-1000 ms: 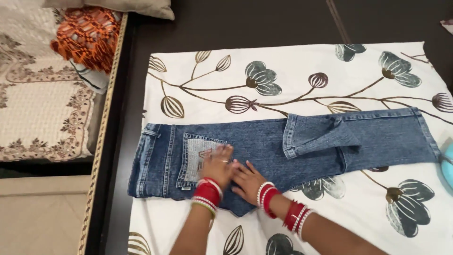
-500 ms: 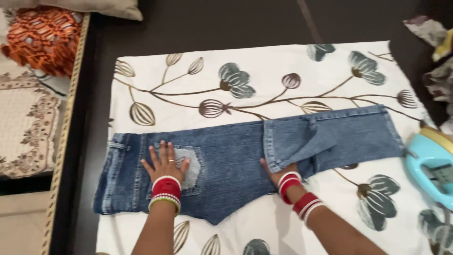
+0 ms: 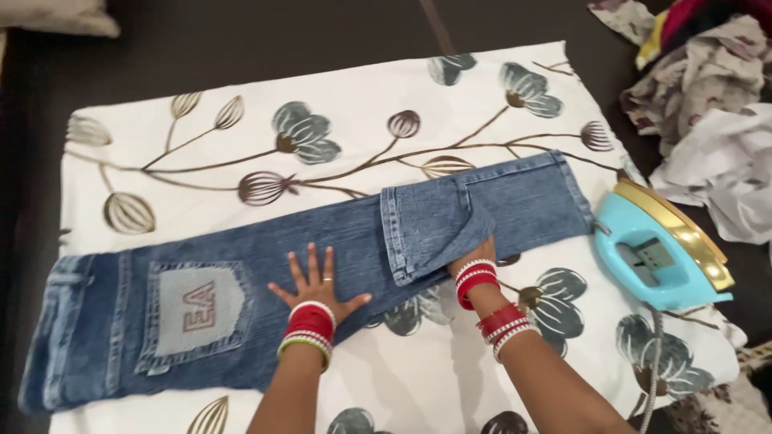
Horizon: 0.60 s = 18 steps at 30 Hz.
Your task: Ironing a pair of denim jeans on a flat surface.
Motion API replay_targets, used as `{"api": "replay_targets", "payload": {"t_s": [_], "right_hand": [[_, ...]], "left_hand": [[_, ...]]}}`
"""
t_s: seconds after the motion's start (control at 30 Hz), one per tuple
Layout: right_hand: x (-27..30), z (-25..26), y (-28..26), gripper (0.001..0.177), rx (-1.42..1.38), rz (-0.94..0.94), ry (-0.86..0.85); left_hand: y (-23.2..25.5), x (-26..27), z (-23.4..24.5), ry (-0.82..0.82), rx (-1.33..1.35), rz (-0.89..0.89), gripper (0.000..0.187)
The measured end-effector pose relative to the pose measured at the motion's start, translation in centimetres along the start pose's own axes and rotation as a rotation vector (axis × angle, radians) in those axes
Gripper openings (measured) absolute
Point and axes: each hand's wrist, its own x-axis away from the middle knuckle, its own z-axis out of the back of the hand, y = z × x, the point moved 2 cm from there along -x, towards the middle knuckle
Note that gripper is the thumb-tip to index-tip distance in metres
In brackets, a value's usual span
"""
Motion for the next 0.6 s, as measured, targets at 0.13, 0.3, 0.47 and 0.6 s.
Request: {"api": "replay_targets", "payload": {"t_s": [0.13, 0.3, 0.47, 0.6], "right_hand": [[0.6, -0.5, 4.5, 0.065, 0.186, 0.013, -0.092], [0.4, -7.0, 11.8, 0.082, -0.498, -0.514, 0.281], [0.2, -3.1, 14.3, 0.068, -1.543, -1.031, -0.028], [-1.4, 3.2, 14.0, 0.056, -2.147, -1.114, 0.045]], "left_hand": [[1.1, -0.6, 0.8, -0.084, -0.025, 0.068, 0.138], [2.1, -1.1, 1.5, -0.168, 0.001, 0.223, 0.153], [5.7, -3.8, 1.3, -0.162, 0.071, 0.339, 0.169], [12.4, -5.0, 1.0, -0.083, -0.002, 0.206, 0.177]]}}
